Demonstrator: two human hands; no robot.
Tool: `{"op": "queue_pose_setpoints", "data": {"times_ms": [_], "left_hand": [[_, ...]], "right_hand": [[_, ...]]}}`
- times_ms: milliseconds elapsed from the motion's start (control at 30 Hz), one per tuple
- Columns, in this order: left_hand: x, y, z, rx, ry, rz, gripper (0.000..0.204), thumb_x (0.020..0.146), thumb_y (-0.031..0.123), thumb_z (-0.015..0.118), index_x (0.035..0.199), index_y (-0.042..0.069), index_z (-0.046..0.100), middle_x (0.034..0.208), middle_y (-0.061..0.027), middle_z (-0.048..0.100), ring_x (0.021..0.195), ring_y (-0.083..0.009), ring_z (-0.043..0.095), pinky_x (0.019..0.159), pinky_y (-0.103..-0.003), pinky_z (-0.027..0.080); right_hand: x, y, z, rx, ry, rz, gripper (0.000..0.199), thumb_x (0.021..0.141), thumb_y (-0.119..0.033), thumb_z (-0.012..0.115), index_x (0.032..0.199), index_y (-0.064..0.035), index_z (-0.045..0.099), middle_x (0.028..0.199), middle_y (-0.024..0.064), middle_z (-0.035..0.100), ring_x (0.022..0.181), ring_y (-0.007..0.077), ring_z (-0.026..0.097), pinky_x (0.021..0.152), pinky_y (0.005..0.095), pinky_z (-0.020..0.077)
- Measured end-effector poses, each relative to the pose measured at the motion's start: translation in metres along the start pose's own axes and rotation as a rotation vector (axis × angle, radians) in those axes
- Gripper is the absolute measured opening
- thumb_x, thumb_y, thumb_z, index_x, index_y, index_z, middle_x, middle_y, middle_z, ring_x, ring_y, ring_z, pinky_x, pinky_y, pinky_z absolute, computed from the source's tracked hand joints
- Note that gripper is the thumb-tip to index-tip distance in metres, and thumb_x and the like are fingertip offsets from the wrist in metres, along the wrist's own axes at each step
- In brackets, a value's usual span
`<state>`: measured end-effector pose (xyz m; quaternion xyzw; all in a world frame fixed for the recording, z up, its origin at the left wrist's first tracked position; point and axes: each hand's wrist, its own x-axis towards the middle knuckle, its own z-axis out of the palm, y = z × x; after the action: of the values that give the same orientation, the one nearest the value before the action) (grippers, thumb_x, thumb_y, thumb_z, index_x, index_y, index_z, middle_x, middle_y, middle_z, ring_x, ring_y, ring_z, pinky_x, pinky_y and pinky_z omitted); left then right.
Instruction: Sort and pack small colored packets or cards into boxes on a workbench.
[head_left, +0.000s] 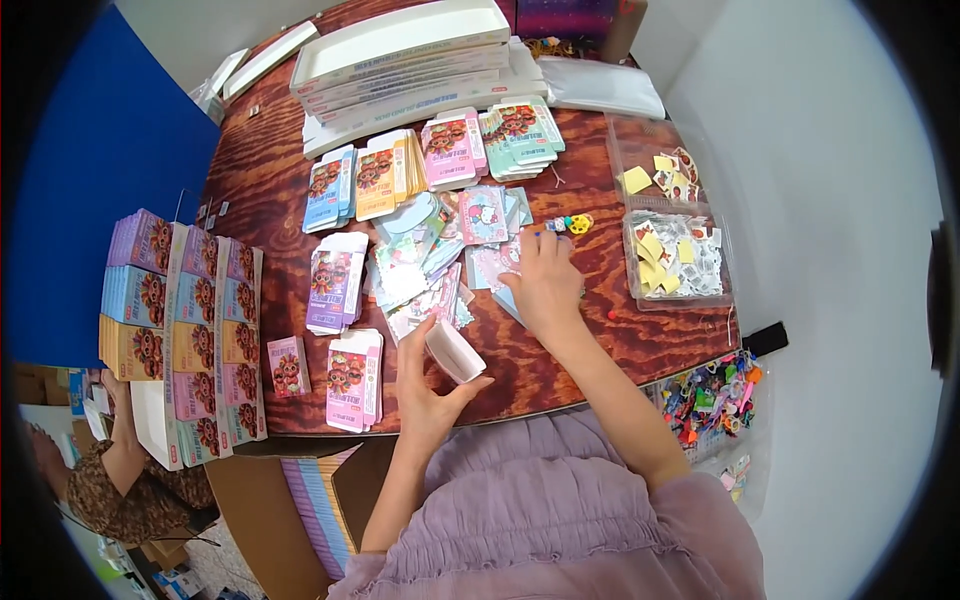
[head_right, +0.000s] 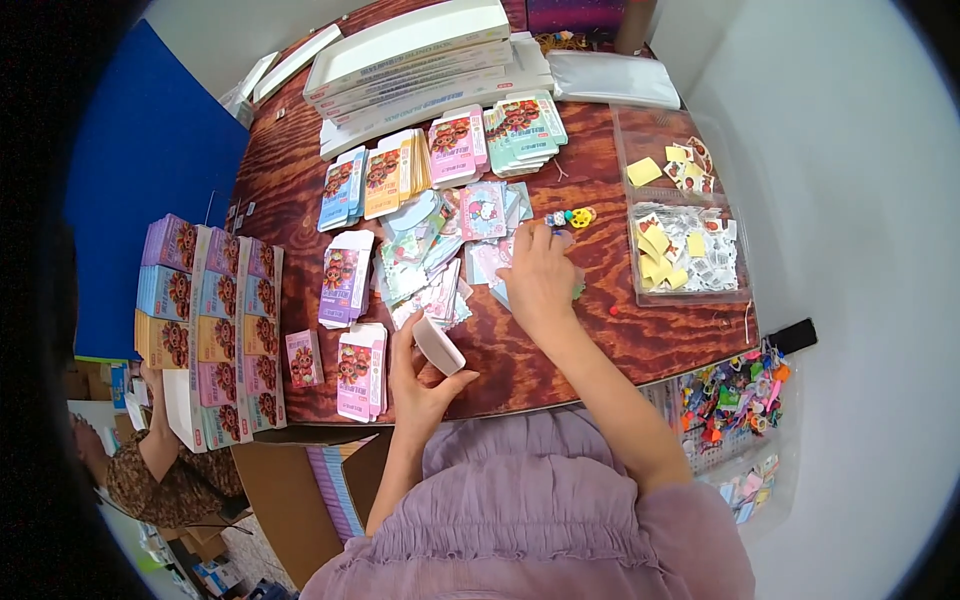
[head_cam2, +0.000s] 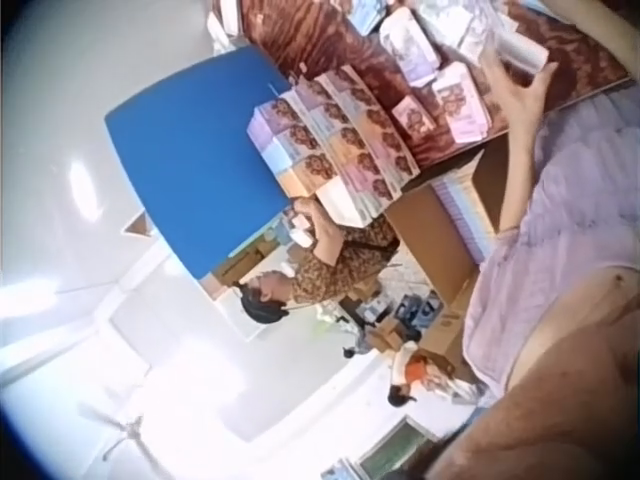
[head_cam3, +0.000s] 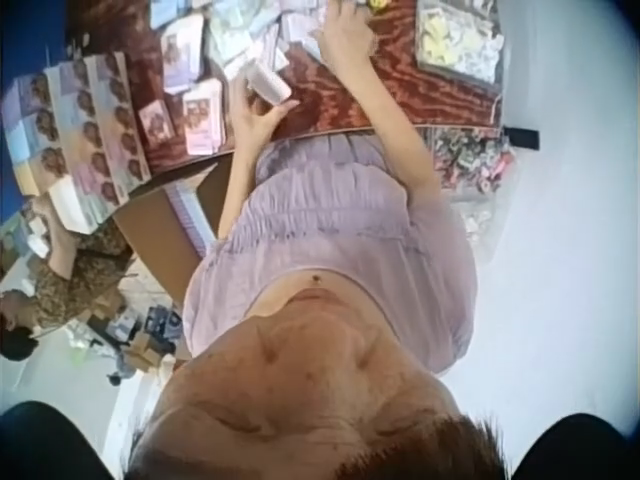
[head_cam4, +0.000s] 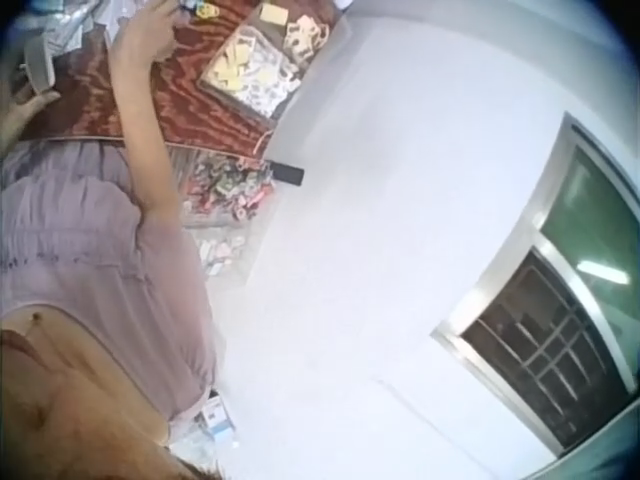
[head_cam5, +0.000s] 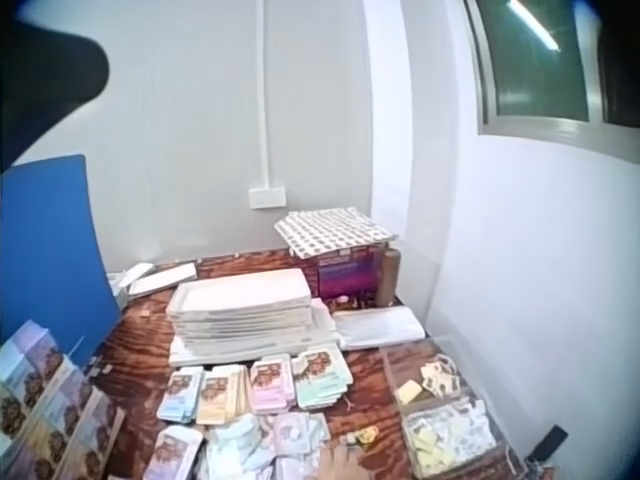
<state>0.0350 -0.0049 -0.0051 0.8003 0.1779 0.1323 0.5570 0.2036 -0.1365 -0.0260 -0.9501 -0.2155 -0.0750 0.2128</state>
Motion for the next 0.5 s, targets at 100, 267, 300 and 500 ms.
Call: {"op": "queue_pose_setpoints", "data": {"times_ms": [100, 267, 300, 500], "left_hand": [[-0.002, 0.005, 0.000, 0.093, -0.013, -0.037, 0.094, 0.064, 0.015, 0.091, 0.145, 0.006, 0.045, 0.123, -0.0146, 0.055, 0.116, -0.0307, 0.055, 0.098, -0.039, 0.046], [-0.002, 0.003, -0.008, 0.313, -0.026, 0.062, 0.087, 0.066, 0.017, 0.090, 0.140, 0.002, 0.048, 0.124, -0.0169, 0.057, 0.114, -0.0325, 0.057, 0.096, -0.041, 0.047], [-0.002, 0.000, -0.010, 0.352, -0.018, 0.113, 0.084, 0.066, 0.017, 0.089, 0.138, 0.001, 0.049, 0.120, -0.0162, 0.058, 0.110, -0.0321, 0.059, 0.093, -0.040, 0.048], [-0.007, 0.004, -0.007, 0.392, -0.025, 0.142, 0.080, 0.067, 0.019, 0.088, 0.136, 0.001, 0.050, 0.127, -0.0174, 0.057, 0.117, -0.0344, 0.056, 0.096, -0.043, 0.048]], "right_hand": [[-0.001, -0.007, 0.004, 0.024, 0.058, -0.038, 0.060, 0.071, -0.017, 0.084, 0.121, -0.0035, 0.052, 0.109, 0.0150, 0.052, 0.108, 0.0369, 0.052, 0.077, 0.0430, 0.0536], [-0.007, 0.003, 0.001, 0.056, 0.096, -0.048, 0.055, 0.070, -0.015, 0.084, 0.116, -0.0018, 0.058, 0.113, 0.0147, 0.053, 0.110, 0.0362, 0.051, 0.086, 0.0443, 0.0493], [-0.010, 0.004, 0.001, 0.033, 0.090, -0.070, 0.055, 0.070, -0.016, 0.085, 0.116, -0.0015, 0.059, 0.113, 0.0145, 0.053, 0.111, 0.0358, 0.051, 0.086, 0.0450, 0.0480], [-0.012, -0.007, 0.002, -0.071, 0.068, -0.030, 0.056, 0.069, -0.020, 0.085, 0.115, -0.0008, 0.059, 0.113, 0.0138, 0.056, 0.116, 0.0348, 0.049, 0.087, 0.0456, 0.0422]]}}
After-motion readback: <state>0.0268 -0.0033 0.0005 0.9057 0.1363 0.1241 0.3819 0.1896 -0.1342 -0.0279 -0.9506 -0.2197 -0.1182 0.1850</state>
